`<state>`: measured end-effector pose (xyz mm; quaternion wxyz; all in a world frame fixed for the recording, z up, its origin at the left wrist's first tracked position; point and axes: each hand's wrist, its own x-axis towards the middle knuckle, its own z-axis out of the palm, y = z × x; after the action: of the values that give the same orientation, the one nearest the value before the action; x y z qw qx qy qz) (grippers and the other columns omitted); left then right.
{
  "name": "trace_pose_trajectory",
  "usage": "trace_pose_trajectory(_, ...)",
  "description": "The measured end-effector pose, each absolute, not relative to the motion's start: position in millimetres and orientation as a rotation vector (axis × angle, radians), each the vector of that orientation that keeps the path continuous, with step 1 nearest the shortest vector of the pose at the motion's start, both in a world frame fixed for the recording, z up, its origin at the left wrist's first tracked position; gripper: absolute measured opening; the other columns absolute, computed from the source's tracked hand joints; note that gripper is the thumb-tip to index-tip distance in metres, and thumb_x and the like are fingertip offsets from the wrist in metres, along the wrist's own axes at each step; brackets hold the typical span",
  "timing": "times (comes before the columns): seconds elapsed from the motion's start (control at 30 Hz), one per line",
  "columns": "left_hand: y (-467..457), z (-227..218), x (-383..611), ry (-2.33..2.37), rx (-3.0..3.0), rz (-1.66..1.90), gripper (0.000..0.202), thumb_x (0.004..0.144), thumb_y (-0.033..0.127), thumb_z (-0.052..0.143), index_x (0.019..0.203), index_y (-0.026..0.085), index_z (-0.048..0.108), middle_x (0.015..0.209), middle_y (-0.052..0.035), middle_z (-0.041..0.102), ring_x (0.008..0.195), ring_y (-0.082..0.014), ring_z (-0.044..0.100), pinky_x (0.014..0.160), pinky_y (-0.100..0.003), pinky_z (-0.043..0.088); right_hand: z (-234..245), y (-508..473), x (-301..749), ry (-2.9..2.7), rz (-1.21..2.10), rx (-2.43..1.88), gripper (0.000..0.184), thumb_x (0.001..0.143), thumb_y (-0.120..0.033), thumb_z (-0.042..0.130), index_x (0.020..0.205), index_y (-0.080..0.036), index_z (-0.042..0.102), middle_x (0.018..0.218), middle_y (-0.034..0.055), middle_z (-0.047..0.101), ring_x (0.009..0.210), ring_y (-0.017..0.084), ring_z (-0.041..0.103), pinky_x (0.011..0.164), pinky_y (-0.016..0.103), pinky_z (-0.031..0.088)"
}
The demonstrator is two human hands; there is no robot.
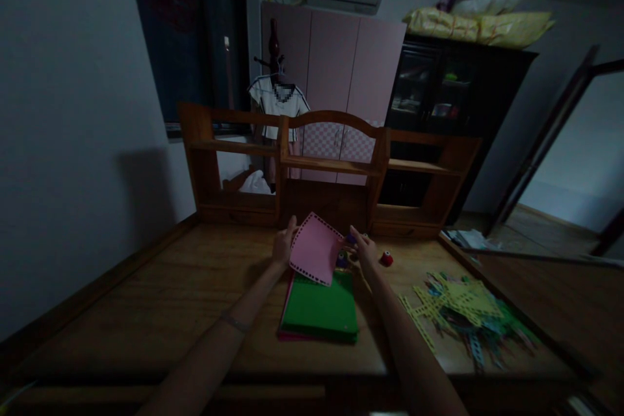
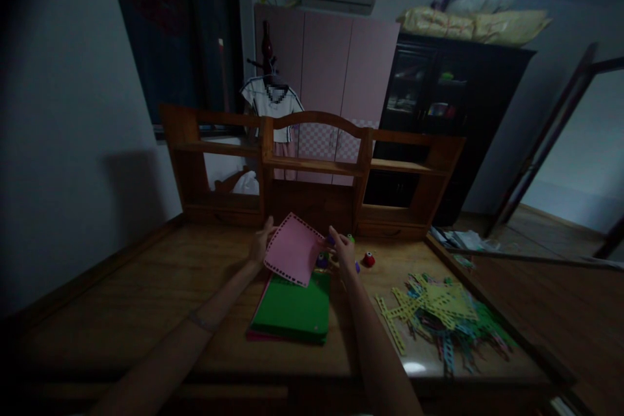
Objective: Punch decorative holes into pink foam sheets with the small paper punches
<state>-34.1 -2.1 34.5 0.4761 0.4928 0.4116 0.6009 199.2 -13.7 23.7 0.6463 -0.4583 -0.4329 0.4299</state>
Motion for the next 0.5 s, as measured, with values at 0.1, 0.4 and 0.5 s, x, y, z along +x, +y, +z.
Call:
trace_pose_trajectory(0.1, 0, 24, -28, 1.038, 1.415, 1.440, 0.048, 0.069, 0.062, 0.059, 0.063, 0.014, 0.062, 0.056, -0.0014, 0.058, 0.048, -0.0125, 0.049, 0.044, -0.021, 0.030, 25, -16, 196, -0.994, 0.976, -1.038, 0.045, 0.065, -0.062, 0.066, 0.074, -0.018, 0.061, 0.065, 0.0059, 0.064, 0.062, 0.022, 0.066, 0.043, 0.025, 0.043)
trace_pose_trajectory(0.4, 13, 12, -29, 1.155, 1.428, 1.622, 0.041, 0.068, 0.048, 0.066, 0.084, 0.011, 0.068, 0.076, -0.0049, 0.067, 0.069, -0.0186, 0.059, 0.056, -0.024, 0.041, 28, -14, 212, -1.008, 0.643, -1.107, 0.047, 0.071, -0.065, 0.057, 0.073, -0.018, 0.064, 0.060, -0.0003, 0.058, 0.050, 0.013, 0.051, 0.047, 0.024, 0.037)
trace_pose_trajectory(0.5, 16, 14, -30, 1.055, 1.098, 1.654, 0.044, 0.067, 0.049, 0.068, 0.091, 0.012, 0.066, 0.085, -0.0071, 0.069, 0.070, -0.0172, 0.061, 0.060, -0.025, 0.046, 27, -15, 222, -1.001, 0.475, -1.137, 0.049, 0.076, -0.064, 0.051, 0.078, -0.017, 0.065, 0.063, 0.0013, 0.059, 0.057, 0.015, 0.052, 0.052, 0.025, 0.038)
